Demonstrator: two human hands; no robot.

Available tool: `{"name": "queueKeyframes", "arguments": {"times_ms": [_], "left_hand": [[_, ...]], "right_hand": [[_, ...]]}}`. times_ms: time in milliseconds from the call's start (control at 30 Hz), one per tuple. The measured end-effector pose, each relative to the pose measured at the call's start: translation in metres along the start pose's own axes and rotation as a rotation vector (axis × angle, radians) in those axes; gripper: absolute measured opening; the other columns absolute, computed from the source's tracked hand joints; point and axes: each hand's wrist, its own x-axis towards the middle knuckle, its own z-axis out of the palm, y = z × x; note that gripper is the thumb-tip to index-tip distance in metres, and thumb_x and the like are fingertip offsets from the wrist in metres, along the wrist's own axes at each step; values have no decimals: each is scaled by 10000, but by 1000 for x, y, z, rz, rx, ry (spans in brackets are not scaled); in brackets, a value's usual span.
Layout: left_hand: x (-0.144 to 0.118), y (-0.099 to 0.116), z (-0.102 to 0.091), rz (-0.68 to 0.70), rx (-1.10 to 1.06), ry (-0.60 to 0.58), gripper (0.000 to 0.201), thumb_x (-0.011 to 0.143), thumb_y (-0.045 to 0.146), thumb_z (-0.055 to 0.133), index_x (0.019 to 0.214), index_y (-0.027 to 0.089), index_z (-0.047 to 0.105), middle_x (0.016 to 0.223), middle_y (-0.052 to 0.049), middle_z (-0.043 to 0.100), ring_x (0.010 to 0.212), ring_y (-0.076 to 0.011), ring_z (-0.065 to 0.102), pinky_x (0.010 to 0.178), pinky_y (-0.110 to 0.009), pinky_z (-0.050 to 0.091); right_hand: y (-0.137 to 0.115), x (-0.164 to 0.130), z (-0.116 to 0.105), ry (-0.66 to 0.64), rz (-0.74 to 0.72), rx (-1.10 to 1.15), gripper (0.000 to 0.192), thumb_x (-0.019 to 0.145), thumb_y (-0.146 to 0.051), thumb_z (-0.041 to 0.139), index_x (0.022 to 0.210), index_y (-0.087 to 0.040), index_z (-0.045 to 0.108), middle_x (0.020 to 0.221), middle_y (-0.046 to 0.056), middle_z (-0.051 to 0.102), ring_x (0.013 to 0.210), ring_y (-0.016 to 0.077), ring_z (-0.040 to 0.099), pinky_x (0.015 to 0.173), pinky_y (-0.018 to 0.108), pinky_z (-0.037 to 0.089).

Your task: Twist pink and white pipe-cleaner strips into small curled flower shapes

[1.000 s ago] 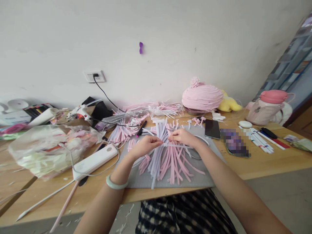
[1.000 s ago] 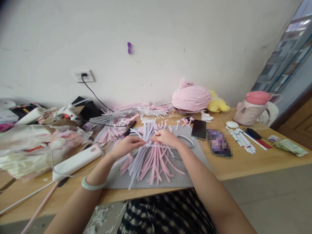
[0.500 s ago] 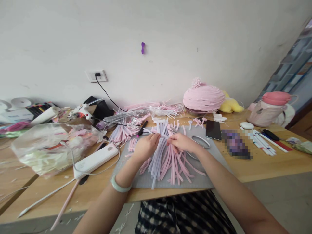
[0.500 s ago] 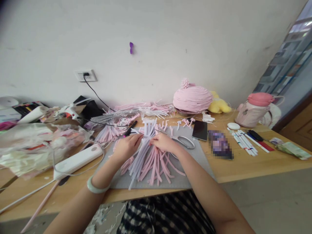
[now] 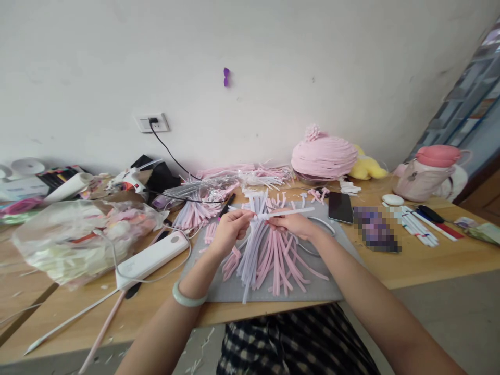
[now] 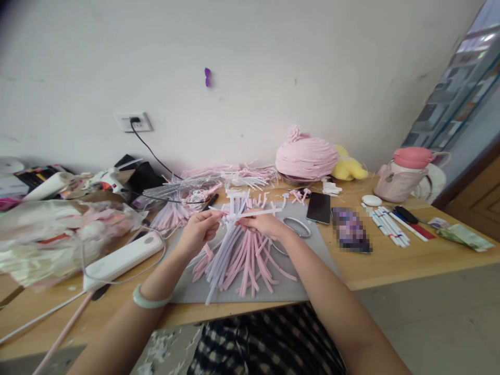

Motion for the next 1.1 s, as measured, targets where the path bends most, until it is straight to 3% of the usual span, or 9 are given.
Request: {"name": "queueKeyframes", "arguments": {"times_ms": [100, 233, 367, 500, 600, 700, 800, 933, 1100], "left_hand": [[-1, 4, -6, -85, 48, -171, 261, 649, 390, 631, 680, 137, 575, 441, 103, 221, 366, -22, 143, 368, -165, 100], [-2, 9, -11, -5, 459, -332, 231, 692, 353, 591, 679, 129, 645, 447, 50, 394, 396, -56, 299, 387, -180, 218], [1, 1, -9, 207, 794, -208, 231, 745, 334, 515, 711, 166, 670, 618, -18, 613, 568, -133, 517, 537, -221, 370], [4, -8, -5, 323, 986, -11, 248, 796, 322, 448, 813, 201, 665, 769, -48, 679, 702, -175, 586, 648, -246, 390], [4, -10, -3, 338, 970, 139, 251, 807, 323, 441, 833, 189, 652, 774, -57, 673, 713, -177, 589, 652, -242, 387], [5, -8, -3, 306, 787, 234, 264, 803, 342, 450, 844, 156, 632, 659, -29, 623, 611, -144, 546, 585, -220, 375], [4, -6, -4, 282, 629, 210, 284, 794, 352, 454, 906, 143, 609, 549, 19, 534, 509, -115, 467, 509, -203, 338], [1, -2, -3, 315, 624, 146, 263, 781, 334, 461, 837, 146, 636, 653, -13, 584, 602, -128, 496, 559, -211, 370], [0, -2, -4, 330, 620, 77, 292, 787, 317, 442, 921, 147, 638, 655, -15, 583, 594, -124, 491, 568, -212, 385]], "right_hand": [[-2, -2, -11, -12, 45, -113, 258, 643, -370, 641, 718, -124, 625, 534, -36, 491, 406, 36, 305, 409, 203, 181], [-4, -5, -20, -49, 87, -397, 241, 643, -353, 622, 669, -116, 659, 501, -22, 520, 420, 57, 353, 420, 205, 216], [-3, -4, -17, 56, 27, -525, 230, 677, -324, 574, 661, -110, 657, 516, -10, 538, 471, 82, 409, 473, 211, 285], [-1, -4, -7, 176, -82, -499, 245, 738, -294, 486, 651, -118, 633, 565, -4, 541, 501, 85, 406, 497, 213, 294], [-1, -3, -1, 156, -56, -384, 253, 753, -321, 482, 661, -126, 614, 596, 3, 554, 464, 67, 359, 462, 206, 265], [-2, -3, 2, 93, -54, -231, 257, 734, -371, 530, 655, -133, 587, 637, 13, 573, 466, 61, 361, 452, 203, 263], [-5, -4, 1, 146, -94, -133, 269, 722, -386, 543, 620, -138, 562, 621, 7, 552, 460, 55, 346, 451, 207, 255], [-8, -5, -1, 216, -105, -66, 261, 696, -394, 557, 677, -136, 587, 579, -9, 516, 438, 49, 309, 432, 212, 213], [-10, -7, -2, 228, -126, -64, 256, 696, -383, 546, 704, -132, 601, 569, -13, 507, 430, 49, 299, 425, 223, 196]]}}
